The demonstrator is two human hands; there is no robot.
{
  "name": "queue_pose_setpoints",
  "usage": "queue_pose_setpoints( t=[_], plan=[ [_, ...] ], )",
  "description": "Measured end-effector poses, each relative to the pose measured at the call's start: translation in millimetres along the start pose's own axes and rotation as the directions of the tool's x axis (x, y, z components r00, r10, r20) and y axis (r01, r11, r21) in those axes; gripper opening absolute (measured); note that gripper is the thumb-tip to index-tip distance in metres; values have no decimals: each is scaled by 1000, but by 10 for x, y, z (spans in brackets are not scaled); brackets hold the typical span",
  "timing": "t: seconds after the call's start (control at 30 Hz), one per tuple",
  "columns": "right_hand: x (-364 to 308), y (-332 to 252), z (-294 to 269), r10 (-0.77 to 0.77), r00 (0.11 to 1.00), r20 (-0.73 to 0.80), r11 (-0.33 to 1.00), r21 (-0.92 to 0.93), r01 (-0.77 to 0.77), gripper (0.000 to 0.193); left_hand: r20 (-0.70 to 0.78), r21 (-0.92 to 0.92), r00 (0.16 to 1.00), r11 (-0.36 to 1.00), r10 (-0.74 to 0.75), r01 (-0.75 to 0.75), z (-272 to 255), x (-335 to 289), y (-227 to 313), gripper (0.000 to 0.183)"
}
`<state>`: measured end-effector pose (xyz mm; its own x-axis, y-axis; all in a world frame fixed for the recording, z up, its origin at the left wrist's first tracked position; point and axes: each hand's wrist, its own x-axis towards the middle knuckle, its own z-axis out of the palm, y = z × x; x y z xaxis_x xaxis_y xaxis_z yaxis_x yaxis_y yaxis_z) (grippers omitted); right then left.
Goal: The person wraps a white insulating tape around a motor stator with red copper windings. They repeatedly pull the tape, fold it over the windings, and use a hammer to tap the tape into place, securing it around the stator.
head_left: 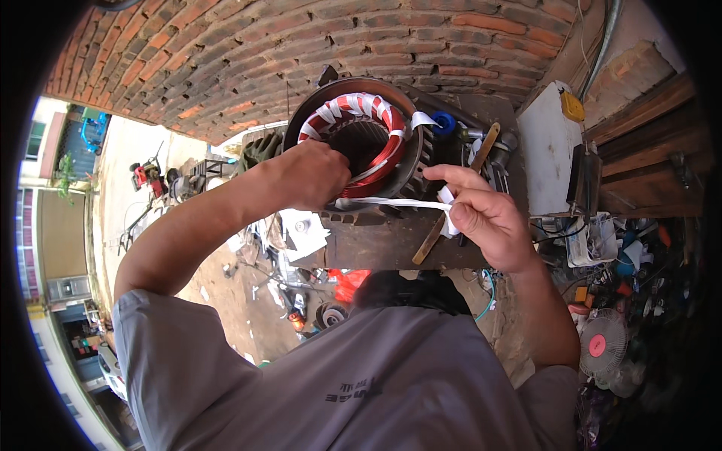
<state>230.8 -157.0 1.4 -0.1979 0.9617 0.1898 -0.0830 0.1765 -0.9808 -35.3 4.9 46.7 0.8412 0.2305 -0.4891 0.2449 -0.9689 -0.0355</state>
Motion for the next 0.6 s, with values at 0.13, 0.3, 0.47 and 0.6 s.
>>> queue_pose_setpoints(
  t=[0.13, 0.3, 0.47, 0.6],
  plan=[
    [245, 283, 638, 129, 957, -260, 419, 889, 185, 33, 57, 40, 998, 999, 7, -9, -119, 64, 31, 19],
    [280, -197, -185, 235, 966, -110, 587, 808, -51, 45, 4, 60, 1000, 998, 20, -21, 31, -45, -10, 17],
    [214, -281, 92, -96, 942, -321, 975, -220, 25, 26, -47, -18, 999, 1000, 21, -22, -10, 24, 8, 16],
    [297, -170, 166, 272, 918, 287, 292, -934, 206, 15, -21, 33, 1000, 999, 15, -14, 19, 5, -23, 15]
  ],
)
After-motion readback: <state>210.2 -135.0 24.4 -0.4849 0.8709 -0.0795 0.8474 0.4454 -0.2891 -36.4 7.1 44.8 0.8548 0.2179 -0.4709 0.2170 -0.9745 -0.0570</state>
